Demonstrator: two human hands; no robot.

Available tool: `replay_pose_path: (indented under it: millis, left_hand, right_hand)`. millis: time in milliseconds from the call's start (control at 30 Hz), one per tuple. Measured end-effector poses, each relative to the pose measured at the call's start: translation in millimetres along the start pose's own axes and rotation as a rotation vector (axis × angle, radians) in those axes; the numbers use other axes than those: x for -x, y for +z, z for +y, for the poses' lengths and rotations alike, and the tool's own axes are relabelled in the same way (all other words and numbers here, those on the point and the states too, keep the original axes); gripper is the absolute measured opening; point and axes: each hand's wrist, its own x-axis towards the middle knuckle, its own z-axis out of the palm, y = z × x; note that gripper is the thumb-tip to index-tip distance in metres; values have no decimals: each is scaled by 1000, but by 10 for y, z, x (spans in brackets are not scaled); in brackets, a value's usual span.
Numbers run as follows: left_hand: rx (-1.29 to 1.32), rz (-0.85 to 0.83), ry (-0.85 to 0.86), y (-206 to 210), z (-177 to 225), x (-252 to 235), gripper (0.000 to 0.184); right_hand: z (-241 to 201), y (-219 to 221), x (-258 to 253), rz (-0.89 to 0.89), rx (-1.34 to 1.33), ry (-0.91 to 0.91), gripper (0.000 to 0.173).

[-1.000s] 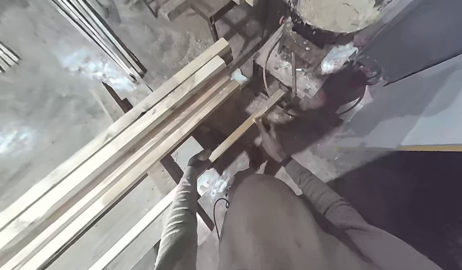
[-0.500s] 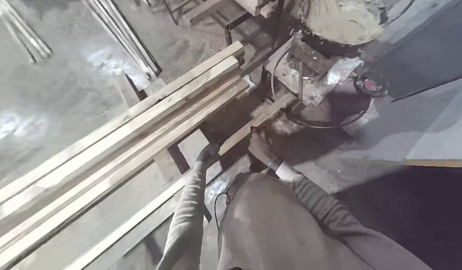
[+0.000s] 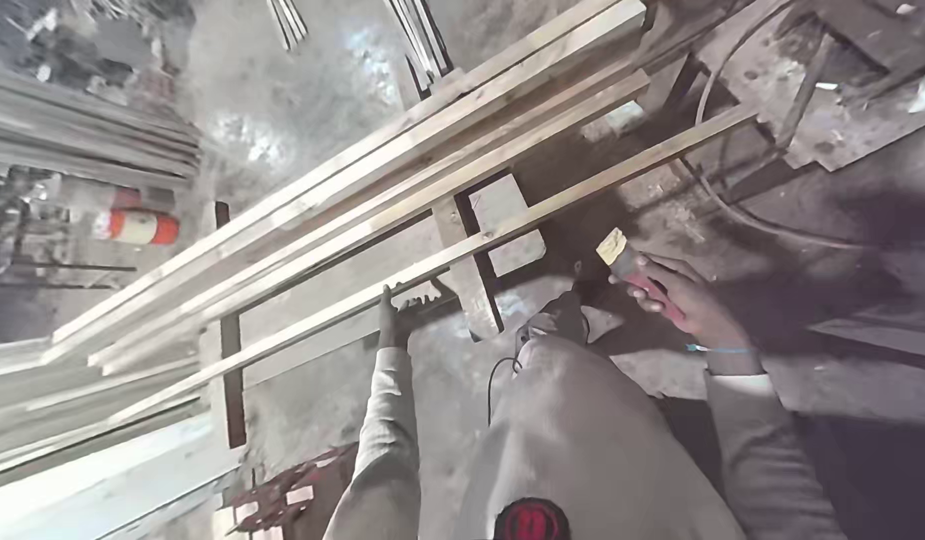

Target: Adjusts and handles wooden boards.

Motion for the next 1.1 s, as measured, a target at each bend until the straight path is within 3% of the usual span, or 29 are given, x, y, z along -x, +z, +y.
replay_pose_path:
  millis: [33, 100, 133, 267, 333, 400, 467, 533, 567, 633, 667, 733, 800, 933, 1033, 1100]
  left_hand:
    - [87, -66, -15, 3, -5, -66, 70]
    - [172, -94, 70, 152, -18, -146, 34]
    - [205, -127, 86, 178, -23, -139, 27]
    - [99, -377, 19, 98, -135, -189, 26]
    - [-186, -456, -26, 88, -62, -104, 27]
    - [-691, -407, 79, 145, 92, 100, 41]
    - [-1214, -362, 423, 225, 213, 264, 46]
    - [-1491, -380, 791, 256, 301, 254, 54]
    - [-1549, -422, 910, 269, 313, 132, 69]
    - [-1742, -530, 902, 300, 326, -159, 96]
    - [-1828, -595, 832, 297, 329, -276, 91]
    - [-1922, -659, 777, 310, 306, -375, 56]
    - [-1901, -638, 878, 265, 239, -353, 41]
    - [-1739, -585, 1127, 31, 13, -397, 46]
    - [-1758, -568, 1108, 76, 32, -385, 44]
    - [-1765, -542, 1109, 103, 39, -364, 41]
  right_hand:
    - [41, 83, -27, -34, 20, 16, 34]
    - [107, 300, -103, -98, 77, 49, 35]
    - [141, 417, -142, -122, 107, 58, 36]
    - [241, 814, -374, -136, 204, -27, 35]
    - [250, 1006, -517, -53, 330, -84, 52]
    - [285, 1163, -651, 124, 662, -251, 64]
    - [406, 1270, -774, 282, 915, -425, 71]
    - [724, 1329, -914, 456, 1049, -528, 71]
    - [892, 1363, -967, 531, 1086, -511, 69]
    - [1228, 1452, -1010, 638, 1128, -420, 67]
    - [1364, 1514, -962, 678, 1147, -360, 66]
    - [1329, 1628, -838, 756, 1141, -231, 65]
    - [976, 1674, -794, 866, 1093, -185, 61]
    - [231, 1682, -893, 879, 1075, -73, 41]
    - [379, 2112, -929, 850, 1058, -19, 30]
    - [546, 2549, -897, 764, 1056, 47, 36]
